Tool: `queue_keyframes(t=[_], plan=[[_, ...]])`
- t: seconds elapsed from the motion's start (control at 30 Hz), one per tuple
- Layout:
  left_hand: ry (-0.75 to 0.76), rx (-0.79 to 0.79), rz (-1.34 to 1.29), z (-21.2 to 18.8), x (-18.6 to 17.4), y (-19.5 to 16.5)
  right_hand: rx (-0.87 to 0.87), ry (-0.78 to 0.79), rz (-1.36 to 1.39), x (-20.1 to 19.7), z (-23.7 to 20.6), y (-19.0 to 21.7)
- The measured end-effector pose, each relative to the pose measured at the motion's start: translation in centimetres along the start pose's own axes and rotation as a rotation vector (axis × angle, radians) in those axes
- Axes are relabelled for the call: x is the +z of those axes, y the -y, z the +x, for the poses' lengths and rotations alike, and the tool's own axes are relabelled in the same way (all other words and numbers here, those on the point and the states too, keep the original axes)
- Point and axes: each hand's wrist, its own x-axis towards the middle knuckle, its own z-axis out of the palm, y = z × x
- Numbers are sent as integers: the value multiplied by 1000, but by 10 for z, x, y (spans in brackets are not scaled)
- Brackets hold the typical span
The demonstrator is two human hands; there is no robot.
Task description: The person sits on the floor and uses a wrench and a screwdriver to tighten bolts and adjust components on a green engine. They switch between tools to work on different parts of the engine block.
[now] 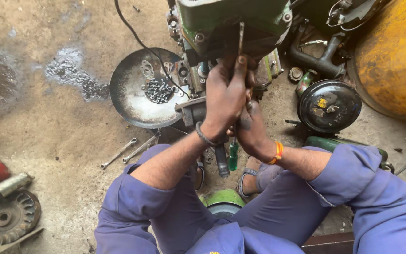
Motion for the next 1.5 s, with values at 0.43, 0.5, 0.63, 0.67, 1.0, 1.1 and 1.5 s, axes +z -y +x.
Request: queue_keyframes(t=[0.43, 0.5, 0.63, 0.67, 1.0, 1.1, 1.5], plan=[[-7, 8, -86, 0, 9, -5, -38, -6, 30, -3, 4, 14], [-26, 7, -58, 0, 10, -6, 3, -31, 49, -2, 4, 13], [-31, -14, -40, 1, 10, -9, 28, -33, 136, -4, 5, 8], [-21, -18, -65, 1, 10, -9, 71, -32, 159, -5, 5, 6], [-35, -21, -64, 2, 10, -9, 85, -15, 234, -8, 8, -6], [-49, 23, -24, 0, 10, -10, 55, -34, 116, -9, 4, -3], [7, 28, -100, 2, 9, -12, 80, -91, 77, -4, 9, 10]])
